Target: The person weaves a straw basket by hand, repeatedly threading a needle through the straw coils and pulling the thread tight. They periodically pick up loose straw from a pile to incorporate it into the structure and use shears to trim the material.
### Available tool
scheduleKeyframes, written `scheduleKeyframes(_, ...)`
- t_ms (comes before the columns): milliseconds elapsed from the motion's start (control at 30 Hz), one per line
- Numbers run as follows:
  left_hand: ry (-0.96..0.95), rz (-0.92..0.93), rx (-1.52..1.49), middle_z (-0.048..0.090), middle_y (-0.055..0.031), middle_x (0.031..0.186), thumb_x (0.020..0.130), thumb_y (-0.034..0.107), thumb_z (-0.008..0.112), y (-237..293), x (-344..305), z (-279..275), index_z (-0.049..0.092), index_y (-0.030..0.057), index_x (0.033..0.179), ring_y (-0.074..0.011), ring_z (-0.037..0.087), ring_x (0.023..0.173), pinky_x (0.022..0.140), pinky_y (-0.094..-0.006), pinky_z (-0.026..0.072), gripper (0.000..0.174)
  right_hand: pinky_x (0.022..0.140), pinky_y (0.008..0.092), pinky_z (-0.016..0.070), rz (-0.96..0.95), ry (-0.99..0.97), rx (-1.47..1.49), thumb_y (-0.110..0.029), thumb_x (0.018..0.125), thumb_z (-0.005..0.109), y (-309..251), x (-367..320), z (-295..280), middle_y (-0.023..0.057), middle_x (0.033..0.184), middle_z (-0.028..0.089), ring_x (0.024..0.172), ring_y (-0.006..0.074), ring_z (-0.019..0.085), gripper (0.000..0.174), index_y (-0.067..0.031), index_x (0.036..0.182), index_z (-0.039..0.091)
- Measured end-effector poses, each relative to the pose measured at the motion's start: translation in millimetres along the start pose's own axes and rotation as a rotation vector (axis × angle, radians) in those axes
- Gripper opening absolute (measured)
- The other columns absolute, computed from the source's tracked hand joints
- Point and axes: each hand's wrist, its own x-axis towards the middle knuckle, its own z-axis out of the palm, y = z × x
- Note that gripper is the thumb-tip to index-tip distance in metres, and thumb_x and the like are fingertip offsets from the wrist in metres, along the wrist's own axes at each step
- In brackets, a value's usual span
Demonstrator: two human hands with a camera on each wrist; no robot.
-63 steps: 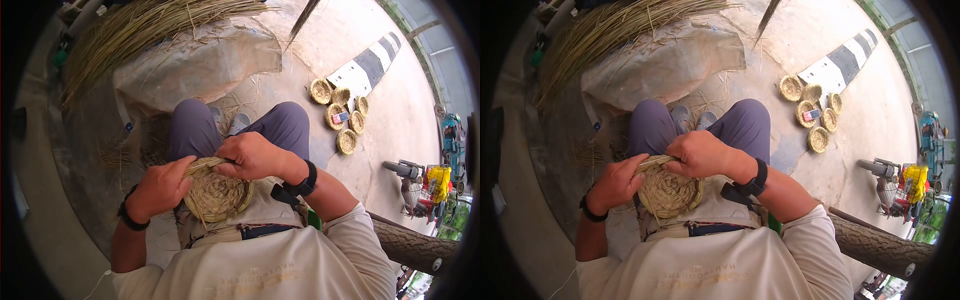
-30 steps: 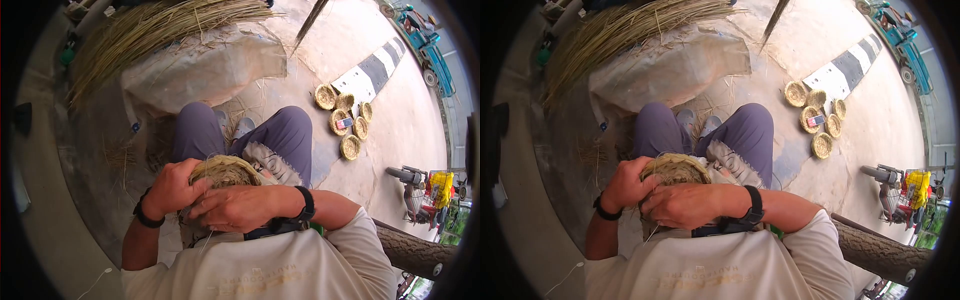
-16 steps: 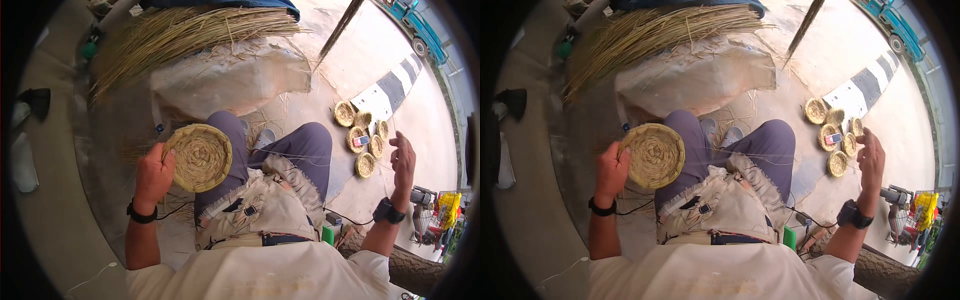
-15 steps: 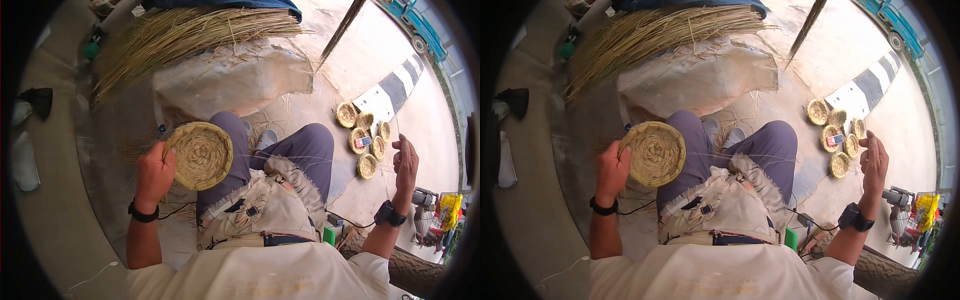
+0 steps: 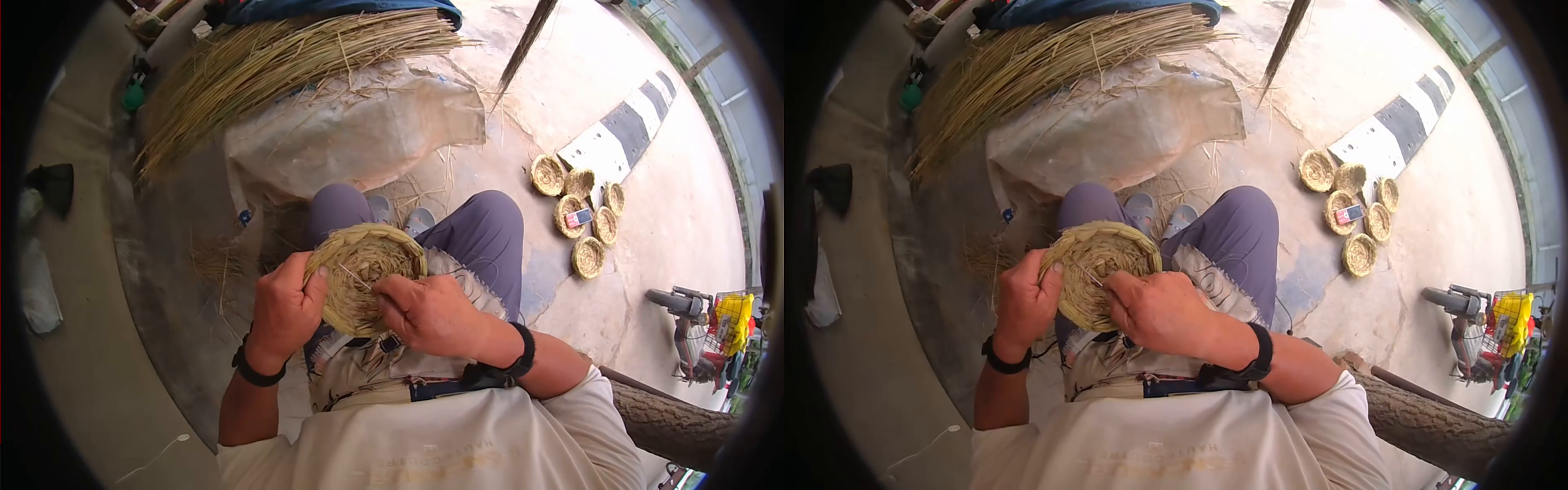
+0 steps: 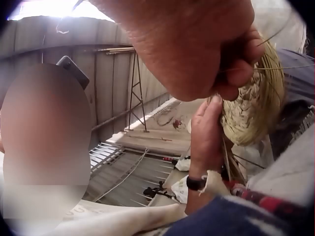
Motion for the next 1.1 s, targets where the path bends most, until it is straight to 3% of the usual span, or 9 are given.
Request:
scheduleKeyframes(167,-0.016,0.034,-0.008,0.073,-0.0246,0.092,0.098,0.005,0.068,1.4,4.7,1.9,0.066,-0.0031,0.108,-0.0441,0.073,0.084,0.070,-0.0447,0.0574,0.013,0.058,0.0478,0.0562,0.055,-0.086,-0.039,-0.013,0.095,0.070,-6.8,-2.2,-9.7,0.0150,0.077,0.069,0.065,0.0382,0.070,0.019,-0.0042,0.112,0.066)
scheduleKeyframes(467,0.003,0.084,0.064,0.072,-0.0247,0.092,0.097,0.004,0.069,0.2,4.9,6.2,0.066,-0.0028,0.111,-0.0452,0.072,0.084,0.070,-0.0477,0.0574,0.017,0.059,0.0488,0.0556,0.098,-0.094,0.004,-0.012,0.097,0.068,-6.9,-0.3,-4.3,0.0181,0.077,0.068,0.067,0.0405,0.069,0.018,-0.0034,0.112,0.066)
scheduleKeyframes(567,0.044,0.095,0.093,0.072,-0.0245,0.092,0.095,0.005,0.071,1.7,1.5,11.9,0.066,-0.0025,0.113,-0.0454,0.072,0.084,0.070,-0.0486,0.0576,0.020,0.059,0.0550,0.0533,0.092,0.043,0.171,-0.017,0.099,0.065,-9.2,6.8,5.8,0.0209,0.068,0.065,0.063,0.0452,0.067,0.014,-0.0034,0.101,0.063)
scheduleKeyframes(667,0.074,0.122,0.118,0.072,-0.0241,0.091,0.094,0.005,0.072,3.3,1.1,16.1,0.066,-0.0018,0.114,-0.0456,0.072,0.083,0.070,-0.0494,0.0577,0.022,0.066,0.0520,0.0542,0.175,-0.039,0.176,-0.012,0.101,0.063,-12.1,15.4,3.6,0.0225,0.079,0.067,0.076,0.0459,0.068,0.011,-0.0016,0.105,0.064)
scheduleKeyframes(767,0.038,0.152,0.131,0.071,-0.0242,0.091,0.093,0.006,0.072,5.0,-0.1,19.9,0.066,-0.0013,0.114,-0.0459,0.071,0.082,0.069,-0.0505,0.0574,0.023,0.067,0.0515,0.0536,0.150,0.088,0.285,-0.014,0.103,0.063,-6.5,27.3,12.6,0.0235,0.081,0.067,0.077,0.0469,0.067,0.014,-0.0003,0.100,0.064)
scheduleKeyframes(867,-0.007,0.153,0.143,0.071,-0.0243,0.092,0.093,0.006,0.071,-0.2,3.8,17.3,0.066,-0.0009,0.114,-0.0465,0.070,0.081,0.069,-0.0525,0.0570,0.023,0.067,0.0513,0.0530,0.187,0.021,0.319,-0.016,0.103,0.063,-2.1,24.9,4.3,0.0245,0.082,0.067,0.077,0.0475,0.066,0.018,0.0006,0.097,0.064)
scheduleKeyframes(900,0.011,0.149,0.170,0.071,-0.0243,0.092,0.093,0.007,0.071,-3.6,5.7,11.9,0.066,-0.0008,0.113,-0.0467,0.070,0.081,0.069,-0.0531,0.0568,0.023,0.068,0.0512,0.0540,0.091,0.007,0.286,-0.016,0.103,0.063,2.3,20.0,1.3,0.0251,0.081,0.066,0.076,0.0473,0.066,0.018,0.0000,0.096,0.064)
scheduleKeyframes(1033,0.044,0.204,0.230,0.071,-0.0232,0.091,0.091,0.010,0.071,-7.1,17.6,3.1,0.066,0.0007,0.111,-0.0467,0.070,0.080,0.069,-0.0543,0.0569,0.023,0.070,0.0495,0.0554,0.171,-0.182,0.345,-0.016,0.101,0.062,-0.7,16.4,-11.0,0.0234,0.077,0.067,0.075,0.0448,0.068,0.016,-0.0003,0.099,0.064)
scheduleKeyframes(1100,0.009,0.265,0.234,0.071,-0.0213,0.088,0.090,0.013,0.071,0.5,21.1,7.8,0.065,0.0019,0.107,-0.0446,0.070,0.078,0.067,-0.0530,0.0575,0.021,0.070,0.0493,0.0556,0.139,-0.038,0.273,-0.017,0.102,0.063,5.4,22.6,6.1,0.0211,0.081,0.069,0.076,0.0434,0.069,0.016,-0.0010,0.101,0.066)
